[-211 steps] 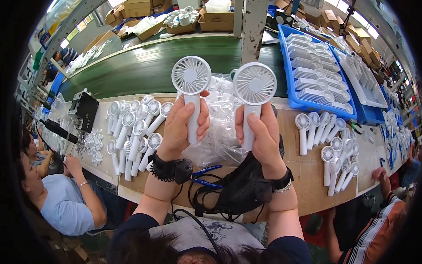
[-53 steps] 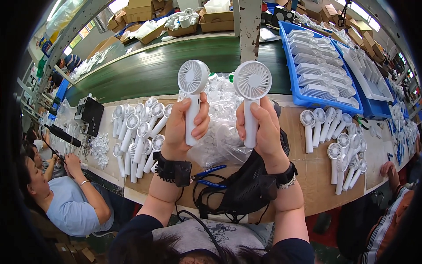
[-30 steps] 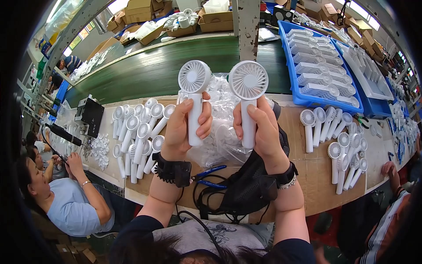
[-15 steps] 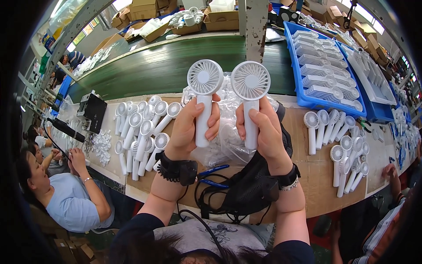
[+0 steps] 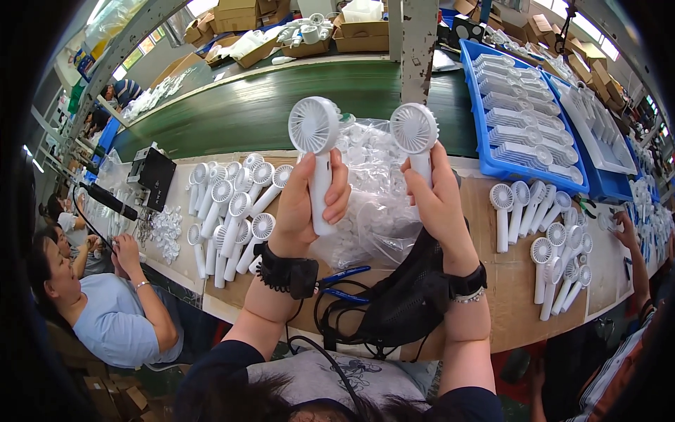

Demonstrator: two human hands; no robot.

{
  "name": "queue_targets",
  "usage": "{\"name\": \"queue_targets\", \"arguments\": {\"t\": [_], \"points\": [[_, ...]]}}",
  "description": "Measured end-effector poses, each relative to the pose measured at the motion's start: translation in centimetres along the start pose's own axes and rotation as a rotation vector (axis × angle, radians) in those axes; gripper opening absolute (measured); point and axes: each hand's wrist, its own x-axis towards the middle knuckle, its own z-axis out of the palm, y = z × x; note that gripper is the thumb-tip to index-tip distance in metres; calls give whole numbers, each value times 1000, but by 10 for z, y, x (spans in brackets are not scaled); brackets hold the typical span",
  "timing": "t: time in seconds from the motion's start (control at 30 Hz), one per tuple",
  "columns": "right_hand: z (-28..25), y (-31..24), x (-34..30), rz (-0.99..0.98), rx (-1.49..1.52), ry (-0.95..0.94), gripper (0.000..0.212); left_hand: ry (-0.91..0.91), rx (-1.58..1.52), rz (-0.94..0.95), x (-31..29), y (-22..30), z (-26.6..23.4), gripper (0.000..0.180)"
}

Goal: The person picks up a fan and a cap from a bag, presses the cap onto the back of the fan head by hand, and places it on the table. They then repeat the process with a second fan and cap.

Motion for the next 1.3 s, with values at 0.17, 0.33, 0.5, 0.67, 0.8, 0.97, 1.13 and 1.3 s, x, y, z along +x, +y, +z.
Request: {"name": "queue_targets", "arguments": {"t": [0.17, 0.33, 0.5, 0.67, 0.8, 0.97, 1.13, 1.3], "points": [[-3, 18, 4, -234, -637, 71, 41, -100, -127, 43, -1, -1, -1, 55], [-3, 20, -1, -177, -904, -179, 46, -209, -205, -32, -6, 3, 5, 69], [-9, 8, -1, -138, -975, -253, 45, -35, -203, -146, -10, 3, 20, 75], [15, -24, -14, -427, -266, 57, 36, -181, -179, -64, -19, -4, 25, 78], [19, -28, -23, -531, -148, 13, 32, -231, 65, -171, -19, -10, 20, 62], [14, -29, -28, -655, -299, -5, 29, -150, 165, -148, -12, -14, 28, 48], [15, -30, -30, -549, -231, -1, 28, -19, 155, -122, -11, -17, 29, 45], [18, -31, -32, -484, -141, 15, 29, -22, 117, -191, -13, -8, 31, 46]]}}
